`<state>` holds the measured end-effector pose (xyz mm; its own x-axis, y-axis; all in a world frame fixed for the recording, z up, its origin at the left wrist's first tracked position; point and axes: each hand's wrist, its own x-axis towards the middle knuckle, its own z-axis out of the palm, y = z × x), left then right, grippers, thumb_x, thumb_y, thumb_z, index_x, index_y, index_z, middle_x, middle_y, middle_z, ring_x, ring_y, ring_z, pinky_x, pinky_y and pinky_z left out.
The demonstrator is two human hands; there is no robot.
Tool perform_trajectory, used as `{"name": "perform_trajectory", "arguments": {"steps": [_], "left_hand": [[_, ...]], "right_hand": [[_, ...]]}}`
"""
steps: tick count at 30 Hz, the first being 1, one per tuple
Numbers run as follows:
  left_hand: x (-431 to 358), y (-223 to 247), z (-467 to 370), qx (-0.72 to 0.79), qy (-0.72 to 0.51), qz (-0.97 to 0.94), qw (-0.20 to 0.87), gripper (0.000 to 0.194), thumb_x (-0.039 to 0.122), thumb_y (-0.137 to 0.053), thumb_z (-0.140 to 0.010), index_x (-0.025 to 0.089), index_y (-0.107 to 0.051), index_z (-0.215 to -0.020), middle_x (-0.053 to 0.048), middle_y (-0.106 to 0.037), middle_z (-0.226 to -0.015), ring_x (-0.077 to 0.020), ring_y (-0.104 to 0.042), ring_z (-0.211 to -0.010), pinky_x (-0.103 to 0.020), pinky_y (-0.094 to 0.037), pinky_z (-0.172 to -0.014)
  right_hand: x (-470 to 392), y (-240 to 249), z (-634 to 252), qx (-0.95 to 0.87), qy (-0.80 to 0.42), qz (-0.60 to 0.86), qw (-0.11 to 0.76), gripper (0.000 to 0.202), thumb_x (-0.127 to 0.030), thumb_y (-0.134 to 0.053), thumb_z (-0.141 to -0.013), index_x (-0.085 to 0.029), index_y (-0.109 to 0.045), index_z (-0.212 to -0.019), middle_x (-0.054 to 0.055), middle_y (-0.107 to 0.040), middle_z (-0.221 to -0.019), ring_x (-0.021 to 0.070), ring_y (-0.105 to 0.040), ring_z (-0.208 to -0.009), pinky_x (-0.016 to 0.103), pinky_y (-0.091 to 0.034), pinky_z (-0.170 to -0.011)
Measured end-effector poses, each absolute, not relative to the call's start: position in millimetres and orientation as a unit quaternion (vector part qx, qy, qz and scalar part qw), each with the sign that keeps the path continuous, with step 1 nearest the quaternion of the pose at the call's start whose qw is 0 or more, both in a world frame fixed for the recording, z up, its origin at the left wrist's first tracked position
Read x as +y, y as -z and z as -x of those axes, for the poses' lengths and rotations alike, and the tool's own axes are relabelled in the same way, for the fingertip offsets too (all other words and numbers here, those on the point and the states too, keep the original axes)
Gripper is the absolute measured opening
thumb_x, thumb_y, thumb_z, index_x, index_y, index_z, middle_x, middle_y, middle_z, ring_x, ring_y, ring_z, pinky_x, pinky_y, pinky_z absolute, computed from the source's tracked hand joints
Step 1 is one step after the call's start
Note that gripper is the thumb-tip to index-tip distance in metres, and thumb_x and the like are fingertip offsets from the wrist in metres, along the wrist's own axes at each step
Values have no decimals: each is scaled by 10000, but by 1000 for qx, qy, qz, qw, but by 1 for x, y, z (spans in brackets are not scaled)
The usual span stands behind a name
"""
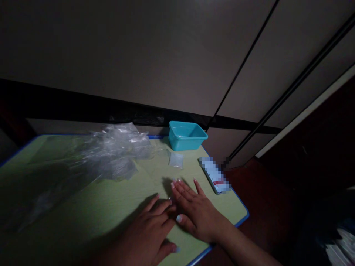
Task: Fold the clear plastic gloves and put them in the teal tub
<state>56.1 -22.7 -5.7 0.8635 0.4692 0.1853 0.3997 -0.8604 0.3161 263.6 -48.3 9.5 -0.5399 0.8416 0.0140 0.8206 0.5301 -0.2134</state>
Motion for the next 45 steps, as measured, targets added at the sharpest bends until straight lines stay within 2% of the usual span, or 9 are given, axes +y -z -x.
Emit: {"name": "perform_trajectory", "arguments": {"steps": [8,17,25,29,33,37,41,43,45], "left_hand": [[-28,11,-55,228,-157,-952,126,523,519,-674,-775,226,-637,-1207,-123,-631,-1267,-325,-550,-1188,-541,-330,-1079],[-20,2,-55,292,-292,-897,155,178,373,-563,-873,252,-680,-929,-28,-689,-1059,-270,-585,-1032,-453,-452,-914],[-15,26,-57,328,-289,-899,-11,509,478,-492,-909,142,-531,-1290,-176,-485,-1406,-354,-381,-1323,-566,-247,-1086],[-16,31,-57,332,-271,-903,-25,541,517,-465,-915,166,-511,-1325,-165,-455,-1440,-340,-365,-1349,-555,-236,-1101],[-16,32,-58,336,-263,-904,-18,564,552,-453,-913,179,-512,-1332,-162,-460,-1438,-338,-368,-1351,-559,-234,-1101],[-14,34,-59,352,-249,-902,3,590,553,-456,-907,196,-472,-1375,-187,-411,-1467,-380,-326,-1370,-593,-275,-1065],[-11,32,-59,369,-260,-892,5,637,503,-442,-922,195,-327,-1468,-202,-293,-1527,-390,-270,-1395,-599,-279,-1057],[-11,29,-58,372,-273,-887,3,659,477,-437,-931,188,-256,-1495,-205,-206,-1556,-377,-236,-1412,-590,-253,-1074],[-11,25,-57,353,-274,-895,10,680,473,-453,-929,198,-218,-1505,-189,-157,-1571,-354,-206,-1427,-577,-210,-1098]], "right_hand": [[-18,2,-259,-889,-107,445,29,663,-473,-296,-984,-199,-35,-1529,88,-90,-1581,213,-49,-1460,527,-18,-1150],[-19,2,-259,-889,-103,447,6,701,-552,-364,-944,-245,-123,-1526,104,-18,-1588,282,-40,-1457,569,-80,-1132],[-20,4,-257,-887,-85,454,-20,689,-529,-358,-946,-187,-181,-1517,150,9,-1584,301,10,-1455,574,-81,-1131],[-19,6,-257,-898,-70,434,-29,714,-540,-402,-928,-182,-201,-1512,192,64,-1573,362,63,-1438,614,-91,-1107],[-17,6,-257,-901,-62,428,-44,790,-611,-523,-842,-268,-248,-1498,204,167,-1549,448,68,-1411,711,-84,-1033],[-16,5,-257,-900,-72,429,-38,778,-631,-560,-812,-324,-295,-1476,168,169,-1559,454,60,-1412,726,-62,-1016],[-16,11,-264,-906,-96,412,28,726,-562,-502,-879,-309,-225,-1500,115,48,-1594,358,51,-1444,657,-4,-1072],[-14,13,-272,-888,-133,422,124,702,-507,-416,-937,-274,-111,-1525,115,-23,-1599,298,0,-1457,595,-60,-1110],[-12,13,-282,-837,-146,467,245,622,-454,-356,-970,-251,-147,-1520,123,-153,-1582,266,-130,-1448,523,-181,-1119]]}}
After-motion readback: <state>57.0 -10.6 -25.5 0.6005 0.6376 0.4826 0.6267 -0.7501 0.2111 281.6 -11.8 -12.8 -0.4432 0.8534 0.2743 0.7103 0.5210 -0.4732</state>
